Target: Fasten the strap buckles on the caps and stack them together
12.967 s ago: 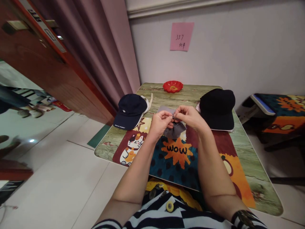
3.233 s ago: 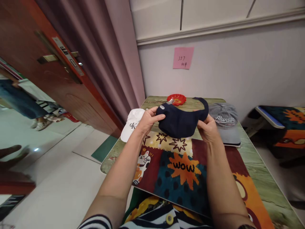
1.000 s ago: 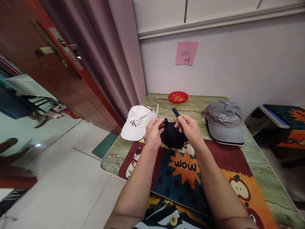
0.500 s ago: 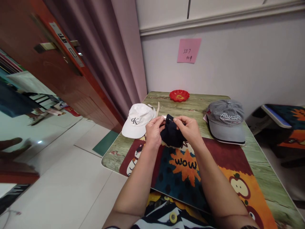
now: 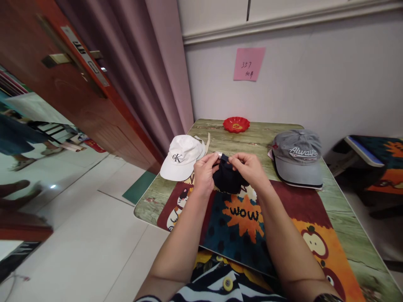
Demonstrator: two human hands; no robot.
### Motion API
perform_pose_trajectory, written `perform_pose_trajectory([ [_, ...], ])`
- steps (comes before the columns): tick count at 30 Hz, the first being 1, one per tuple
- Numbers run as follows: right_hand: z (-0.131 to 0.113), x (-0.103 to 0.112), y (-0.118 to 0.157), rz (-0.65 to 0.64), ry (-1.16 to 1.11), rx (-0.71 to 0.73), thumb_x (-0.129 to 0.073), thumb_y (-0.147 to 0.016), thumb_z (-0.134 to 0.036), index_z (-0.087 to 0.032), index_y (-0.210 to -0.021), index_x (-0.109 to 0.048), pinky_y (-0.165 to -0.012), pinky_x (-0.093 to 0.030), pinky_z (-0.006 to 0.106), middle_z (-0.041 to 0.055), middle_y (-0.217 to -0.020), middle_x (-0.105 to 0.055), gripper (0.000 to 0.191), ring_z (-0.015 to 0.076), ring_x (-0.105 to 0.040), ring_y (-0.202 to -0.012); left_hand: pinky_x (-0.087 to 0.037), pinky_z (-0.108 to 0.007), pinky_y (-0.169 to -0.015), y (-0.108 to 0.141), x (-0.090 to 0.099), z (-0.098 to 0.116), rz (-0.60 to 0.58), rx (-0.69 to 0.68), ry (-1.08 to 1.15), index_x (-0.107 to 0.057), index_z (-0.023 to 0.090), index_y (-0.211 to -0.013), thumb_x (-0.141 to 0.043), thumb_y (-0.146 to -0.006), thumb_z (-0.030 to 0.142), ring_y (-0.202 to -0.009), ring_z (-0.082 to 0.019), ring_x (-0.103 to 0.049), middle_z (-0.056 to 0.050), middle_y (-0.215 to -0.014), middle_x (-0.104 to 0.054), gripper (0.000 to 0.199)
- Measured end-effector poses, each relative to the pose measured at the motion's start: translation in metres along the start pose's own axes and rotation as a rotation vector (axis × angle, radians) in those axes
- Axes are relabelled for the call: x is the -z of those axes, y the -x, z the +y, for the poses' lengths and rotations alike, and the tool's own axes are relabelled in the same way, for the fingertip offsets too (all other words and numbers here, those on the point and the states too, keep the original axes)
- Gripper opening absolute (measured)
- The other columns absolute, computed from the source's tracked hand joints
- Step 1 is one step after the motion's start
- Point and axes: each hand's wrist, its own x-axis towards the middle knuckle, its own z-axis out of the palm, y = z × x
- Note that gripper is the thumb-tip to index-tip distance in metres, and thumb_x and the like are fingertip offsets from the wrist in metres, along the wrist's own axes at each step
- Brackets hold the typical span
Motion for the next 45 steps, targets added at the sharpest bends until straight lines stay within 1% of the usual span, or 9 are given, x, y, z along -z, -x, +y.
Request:
perform_pose_trajectory([
  [8,-0.004,0.003,0.001,-0.007,0.06,0.04,-0.06,-0.086,-0.046,-0.019,-0.069,-0.068,-0.05,-0.03,0.024,0.0003,-0.06,-0.061,0.033,0.012,-0.046,-0.053,-0.049,-0.023,-0.068,0.006,-0.003,-0.004,-0.067,0.054,-0.046,-0.075,0.014,-0.079,-0.09,-0.058,0.034,-0.069,-0.011,-0.063,-0.002,-0.075,-0.07,0.032],
  [15,-0.002,0.016,0.001,-0.084,-0.049,-0.002,-0.065,-0.083,-0.051,-0.018,-0.078,-0.07,-0.05,-0.034,0.025,0.0015,-0.064,-0.066,0.034,0.0129,-0.051,-0.055,-0.046,-0.022,-0.066,0.003,0.002,0.003,0.01,0.034,-0.042,-0.071,0.014,-0.076,-0.088,-0.059,0.033,-0.067,-0.01,-0.061,-0.001,-0.072,-0.068,0.031],
  [19,0.001,0.021,0.0,-0.108,-0.075,-0.015,-0.067,-0.08,-0.047,-0.017,-0.078,-0.068,-0.052,-0.035,0.025,0.0007,-0.064,-0.063,0.029,0.0126,-0.051,-0.056,-0.046,-0.022,-0.066,0.005,0.001,0.004,-0.031,0.065,-0.029,-0.069,0.014,-0.075,-0.088,-0.059,0.033,-0.066,-0.01,-0.06,0.0,-0.069,-0.066,0.031],
  [23,0.003,0.018,-0.001,-0.099,-0.086,0.007,-0.066,-0.08,-0.044,-0.018,-0.077,-0.068,-0.055,-0.036,0.025,-0.0003,-0.066,-0.063,0.026,0.0125,-0.051,-0.058,-0.045,-0.021,-0.065,0.009,-0.002,0.0,-0.082,0.09,-0.035,-0.065,0.014,-0.07,-0.089,-0.06,0.034,-0.064,-0.009,-0.06,0.0,-0.069,-0.066,0.032],
  [26,0.003,0.015,-0.001,-0.1,-0.116,0.012,-0.066,-0.08,-0.043,-0.018,-0.078,-0.068,-0.055,-0.036,0.025,-0.0006,-0.066,-0.062,0.026,0.0125,-0.051,-0.059,-0.045,-0.021,-0.064,0.01,-0.004,-0.003,-0.09,0.099,-0.034,-0.066,0.014,-0.07,-0.09,-0.059,0.033,-0.064,-0.009,-0.06,0.0,-0.068,-0.066,0.033],
  [31,0.0,0.014,0.0,-0.085,-0.134,0.008,-0.068,-0.079,-0.047,-0.018,-0.077,-0.067,-0.054,-0.035,0.025,-0.0007,-0.065,-0.062,0.029,0.0124,-0.05,-0.058,-0.046,-0.022,-0.064,0.011,-0.006,-0.005,-0.073,0.112,-0.044,-0.065,0.014,-0.068,-0.091,-0.057,0.031,-0.061,-0.009,-0.06,0.001,-0.064,-0.065,0.033],
  [35,-0.001,0.014,-0.001,-0.086,-0.186,0.005,-0.07,-0.077,-0.05,-0.018,-0.077,-0.067,-0.056,-0.039,0.025,0.0001,-0.066,-0.063,0.033,0.0125,-0.052,-0.059,-0.05,-0.025,-0.067,0.011,-0.008,-0.006,-0.104,0.135,-0.017,-0.067,0.013,-0.07,-0.093,-0.054,0.028,-0.061,-0.011,-0.062,0.0,-0.066,-0.068,0.034],
  [40,0.004,0.011,-0.005,-0.084,-0.257,-0.025,-0.072,-0.075,-0.052,-0.018,-0.088,-0.068,-0.06,-0.045,0.026,0.0009,-0.071,-0.067,0.037,0.0141,-0.058,-0.064,-0.051,-0.027,-0.066,0.009,-0.008,-0.006,-0.076,0.14,-0.02,-0.068,0.013,-0.072,-0.094,-0.053,0.026,-0.06,-0.013,-0.063,-0.001,-0.066,-0.069,0.035],
  [45,0.01,0.011,-0.006,-0.101,-0.264,-0.004,-0.071,-0.079,-0.049,-0.017,-0.095,-0.07,-0.061,-0.044,0.025,-0.0004,-0.071,-0.065,0.035,0.0134,-0.058,-0.064,-0.048,-0.024,-0.059,0.006,-0.006,-0.004,-0.094,0.149,-0.037,-0.068,0.012,-0.07,-0.094,-0.054,0.03,-0.056,-0.011,-0.061,-0.002,-0.064,-0.069,0.035],
])
